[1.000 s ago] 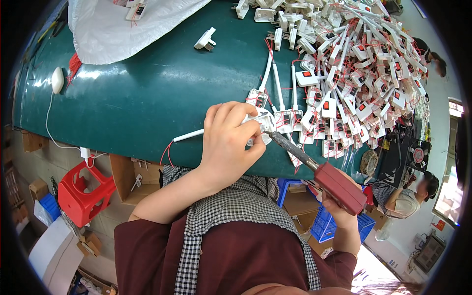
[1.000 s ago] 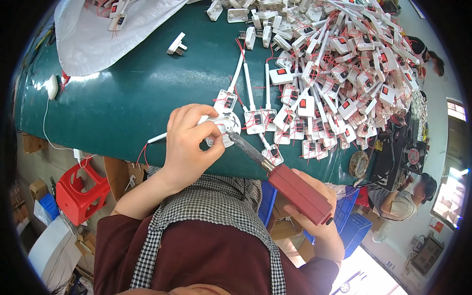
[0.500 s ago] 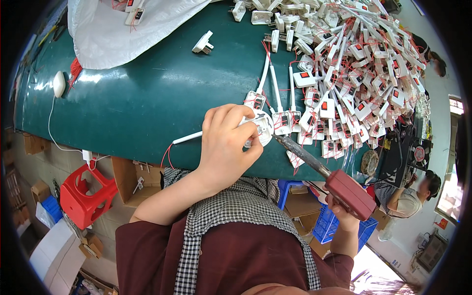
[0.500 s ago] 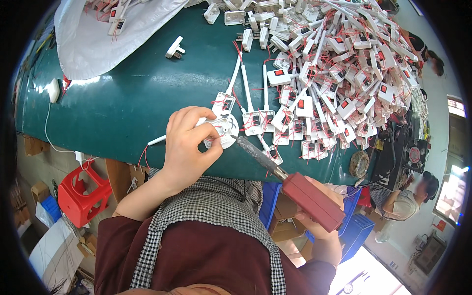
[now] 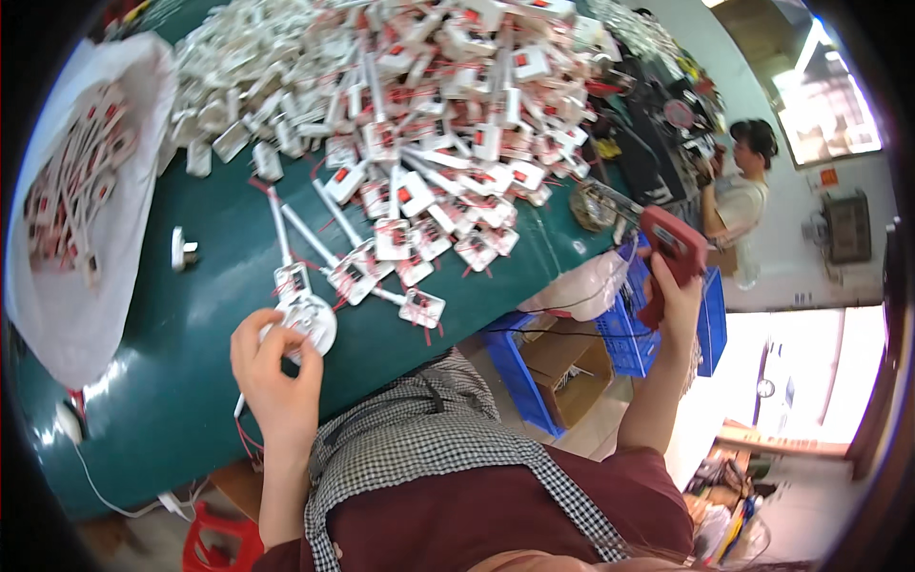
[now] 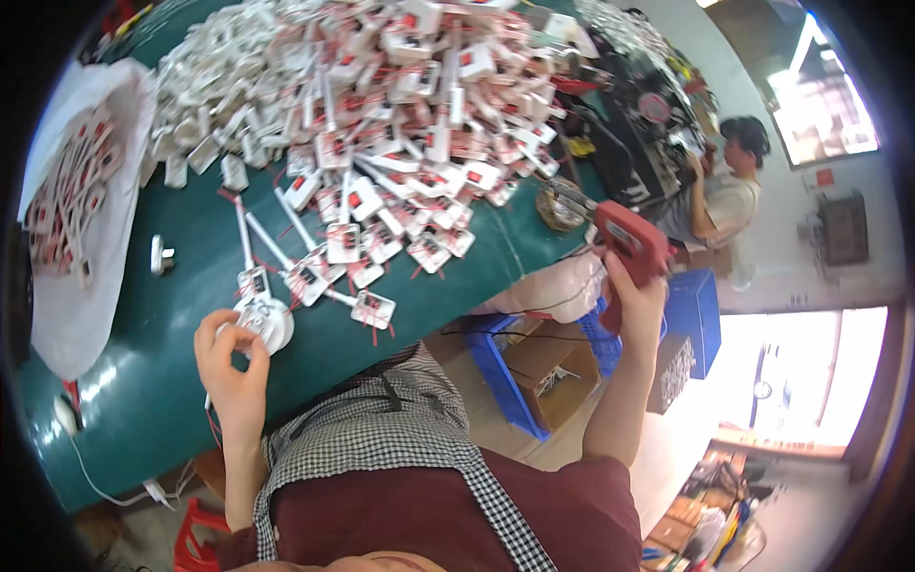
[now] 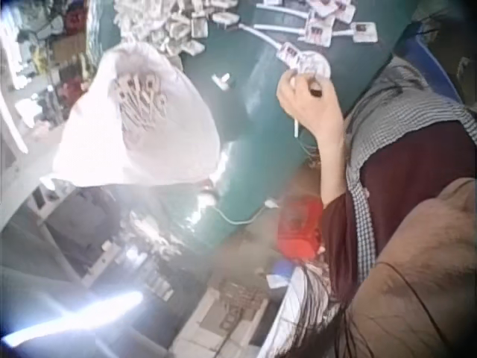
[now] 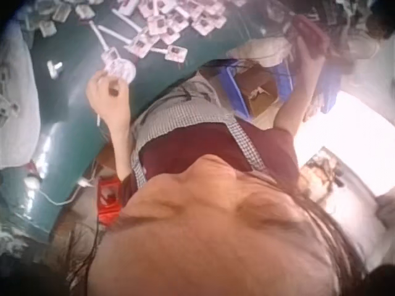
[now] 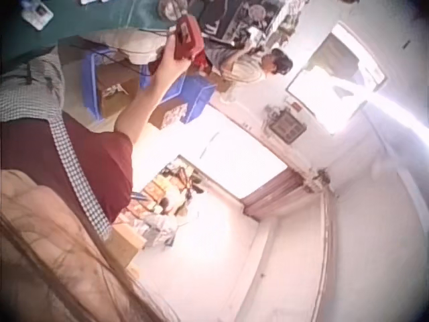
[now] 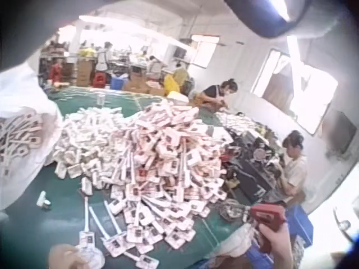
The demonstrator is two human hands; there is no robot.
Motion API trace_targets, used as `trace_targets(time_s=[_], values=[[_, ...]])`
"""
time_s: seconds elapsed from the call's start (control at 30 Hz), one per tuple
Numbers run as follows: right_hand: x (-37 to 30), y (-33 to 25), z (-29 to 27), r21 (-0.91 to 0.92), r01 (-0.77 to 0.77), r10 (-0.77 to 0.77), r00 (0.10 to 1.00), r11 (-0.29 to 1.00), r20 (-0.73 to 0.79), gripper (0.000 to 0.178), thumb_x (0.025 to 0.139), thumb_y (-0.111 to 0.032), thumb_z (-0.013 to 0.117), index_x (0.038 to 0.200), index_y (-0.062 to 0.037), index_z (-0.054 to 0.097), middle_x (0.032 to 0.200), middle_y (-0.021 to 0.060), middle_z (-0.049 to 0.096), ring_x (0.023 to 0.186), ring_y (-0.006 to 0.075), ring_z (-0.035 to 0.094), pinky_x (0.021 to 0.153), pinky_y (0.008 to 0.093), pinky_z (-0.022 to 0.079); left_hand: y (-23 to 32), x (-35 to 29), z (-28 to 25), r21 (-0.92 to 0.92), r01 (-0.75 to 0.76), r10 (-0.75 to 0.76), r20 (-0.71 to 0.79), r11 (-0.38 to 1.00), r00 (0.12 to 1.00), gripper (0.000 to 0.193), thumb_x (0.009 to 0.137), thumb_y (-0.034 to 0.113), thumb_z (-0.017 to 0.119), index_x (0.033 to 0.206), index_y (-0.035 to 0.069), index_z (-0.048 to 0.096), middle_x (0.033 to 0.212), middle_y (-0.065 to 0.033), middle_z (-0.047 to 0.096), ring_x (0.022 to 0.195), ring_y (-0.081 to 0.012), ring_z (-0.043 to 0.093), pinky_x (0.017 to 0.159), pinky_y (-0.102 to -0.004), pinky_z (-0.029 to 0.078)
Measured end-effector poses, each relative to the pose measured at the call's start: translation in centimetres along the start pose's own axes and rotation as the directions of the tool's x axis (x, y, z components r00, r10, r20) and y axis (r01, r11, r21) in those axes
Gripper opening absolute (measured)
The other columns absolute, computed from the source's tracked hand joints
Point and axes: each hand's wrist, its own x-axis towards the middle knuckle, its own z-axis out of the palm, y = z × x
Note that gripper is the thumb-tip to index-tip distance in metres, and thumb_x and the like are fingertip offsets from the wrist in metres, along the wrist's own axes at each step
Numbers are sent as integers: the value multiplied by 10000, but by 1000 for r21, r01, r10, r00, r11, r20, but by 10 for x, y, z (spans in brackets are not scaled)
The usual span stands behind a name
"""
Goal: Assembling small electronic components onto white plastic bases using a glue gun.
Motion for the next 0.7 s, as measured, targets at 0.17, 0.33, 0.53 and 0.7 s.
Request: trace_targets(time_s=[0.17, 0.33, 0.53, 0.7], values=[[39, 30, -20, -272, -20, -3, 996, 962, -85, 277, 807, -284, 735, 875, -26, 659, 579, -8, 551, 513, 56, 500, 479, 226, 361, 6, 4, 2, -56, -10, 12, 31, 998, 999, 123, 719, -18, 653, 775, 12, 547, 1042, -127, 558, 961, -289, 523, 802, -377, 429], [68, 52, -21, -263, -39, 26, 998, 964, -51, 284, 816, -283, 731, 923, -29, 661, 595, -12, 563, 498, 59, 509, 460, 227, 367, 10, 6, 2, -19, -80, 80, 26, 997, 996, 189, 719, 11, 704, 816, 20, 542, 1045, -123, 554, 964, -285, 521, 798, -374, 432], [58, 15, -4, 213, 126, -97, 985, 969, -142, 391, 890, -110, 654, 1253, -30, 530, 983, 103, 693, 540, 44, 508, 447, 173, 375, -4, -1, -12, 144, -235, 235, 18, 961, 972, 312, 664, 78, 744, 924, 36, 577, 1000, -125, 587, 947, -335, 549, 827, -434, 430], [-10, -2, -45, 843, 77, -324, 938, 532, 119, 824, 880, -73, 626, 1508, -31, 95, 1503, 173, 277, 933, 112, 526, 573, 172, 407, -2, 19, -32, -186, -280, 283, -10, 942, 959, 360, 673, 89, 748, 998, 58, 597, 1005, -110, 564, 920, -265, 565, 781, -355, 461]])
